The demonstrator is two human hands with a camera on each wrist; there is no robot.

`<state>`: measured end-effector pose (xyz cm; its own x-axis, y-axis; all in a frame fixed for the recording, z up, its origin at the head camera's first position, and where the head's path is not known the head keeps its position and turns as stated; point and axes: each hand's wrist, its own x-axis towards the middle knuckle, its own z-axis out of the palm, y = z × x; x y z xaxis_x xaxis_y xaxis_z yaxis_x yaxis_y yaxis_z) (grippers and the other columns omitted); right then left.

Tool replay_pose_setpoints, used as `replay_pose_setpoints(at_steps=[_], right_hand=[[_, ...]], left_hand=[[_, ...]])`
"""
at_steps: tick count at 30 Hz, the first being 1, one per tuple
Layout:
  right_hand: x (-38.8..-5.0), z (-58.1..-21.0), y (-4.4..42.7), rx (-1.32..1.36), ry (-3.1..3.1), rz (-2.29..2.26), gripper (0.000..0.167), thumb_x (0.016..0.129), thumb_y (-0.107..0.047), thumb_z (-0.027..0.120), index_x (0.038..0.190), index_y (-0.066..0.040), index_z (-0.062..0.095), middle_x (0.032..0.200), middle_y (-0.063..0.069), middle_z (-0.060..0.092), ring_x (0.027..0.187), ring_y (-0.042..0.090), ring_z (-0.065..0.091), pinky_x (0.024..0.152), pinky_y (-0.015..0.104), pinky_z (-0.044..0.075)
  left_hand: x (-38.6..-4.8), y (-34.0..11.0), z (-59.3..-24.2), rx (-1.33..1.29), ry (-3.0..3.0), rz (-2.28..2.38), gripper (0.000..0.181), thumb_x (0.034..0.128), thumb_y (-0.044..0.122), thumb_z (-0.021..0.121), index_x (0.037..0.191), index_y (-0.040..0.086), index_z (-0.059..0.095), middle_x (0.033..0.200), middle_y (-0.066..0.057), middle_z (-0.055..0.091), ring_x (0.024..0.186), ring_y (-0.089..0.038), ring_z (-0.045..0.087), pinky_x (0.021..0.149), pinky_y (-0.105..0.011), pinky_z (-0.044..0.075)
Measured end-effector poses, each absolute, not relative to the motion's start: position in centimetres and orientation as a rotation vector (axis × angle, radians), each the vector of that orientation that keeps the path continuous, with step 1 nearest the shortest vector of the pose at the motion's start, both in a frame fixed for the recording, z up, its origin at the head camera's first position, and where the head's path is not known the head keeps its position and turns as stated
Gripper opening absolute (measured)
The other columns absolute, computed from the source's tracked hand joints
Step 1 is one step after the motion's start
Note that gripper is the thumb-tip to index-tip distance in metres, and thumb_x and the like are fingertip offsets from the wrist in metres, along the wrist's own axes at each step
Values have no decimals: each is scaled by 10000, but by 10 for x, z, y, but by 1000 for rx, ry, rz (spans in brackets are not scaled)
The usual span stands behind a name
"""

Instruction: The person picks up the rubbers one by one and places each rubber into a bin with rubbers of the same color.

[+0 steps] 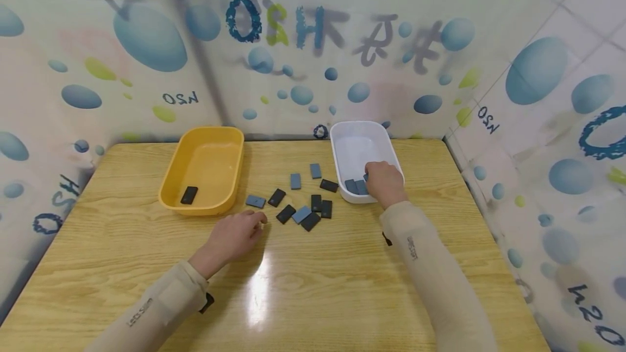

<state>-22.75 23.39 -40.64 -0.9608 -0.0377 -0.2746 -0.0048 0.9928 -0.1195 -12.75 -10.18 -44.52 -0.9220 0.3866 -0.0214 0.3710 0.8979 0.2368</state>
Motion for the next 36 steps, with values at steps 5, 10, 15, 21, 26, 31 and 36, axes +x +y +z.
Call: replay_pose_setpoints(at_steps=[5, 10, 15, 21, 26, 31, 36], right_hand=[[-229, -409, 234, -11, 2826, -166, 343, 930, -175, 628, 1233, -14, 615, 1143, 182, 663, 931, 295, 598, 858, 469, 510], [-231, -412, 235, 0, 2806, -156, 325, 931, -135, 587, 1222, 5, 615, 1123, 194, 662, 892, 286, 592, 806, 432, 508], [-232, -414, 237, 7, 2790, -150, 330, 927, -110, 566, 1229, 13, 612, 1137, 209, 657, 909, 302, 607, 809, 448, 511], [-237, -419, 238, 29, 2766, -160, 321, 928, -95, 551, 1229, -9, 622, 1148, 198, 655, 933, 312, 600, 837, 463, 506], [-239, -420, 238, 31, 2760, -166, 333, 919, -94, 556, 1235, -16, 627, 1162, 201, 655, 935, 312, 605, 831, 456, 509], [-238, -419, 237, 22, 2756, -157, 326, 924, -105, 567, 1229, -19, 641, 1160, 198, 662, 917, 304, 612, 820, 449, 516], [-238, -417, 236, 16, 2760, -153, 325, 931, -105, 542, 1227, -22, 649, 1163, 200, 663, 912, 302, 607, 814, 449, 514]], left_hand=[[-127, -102, -445, 612, 3003, 349, 152, 874, 130, 681, 1025, 137, 688, 861, -60, 665, 637, -200, 584, 501, -343, 448], [-128, -102, -447, 625, 3018, 343, 146, 867, 130, 685, 1013, 138, 690, 846, -58, 666, 625, -197, 583, 492, -340, 447], [-128, -103, -449, 625, 3028, 347, 142, 864, 130, 686, 1006, 140, 688, 821, -52, 653, 595, -186, 553, 476, -331, 426], [-128, -103, -450, 624, 3033, 342, 137, 866, 128, 681, 1003, 137, 685, 800, -40, 641, 585, -172, 532, 480, -325, 422], [-128, -103, -450, 616, 3024, 334, 132, 871, 129, 673, 1002, 138, 685, 781, -31, 625, 581, -158, 516, 480, -315, 411], [-128, -103, -450, 631, 3028, 346, 128, 866, 117, 670, 991, 135, 693, 772, -30, 622, 580, -149, 508, 476, -309, 403], [-128, -103, -451, 636, 3028, 352, 128, 866, 114, 670, 990, 130, 696, 768, -30, 625, 579, -144, 510, 478, -303, 405]])
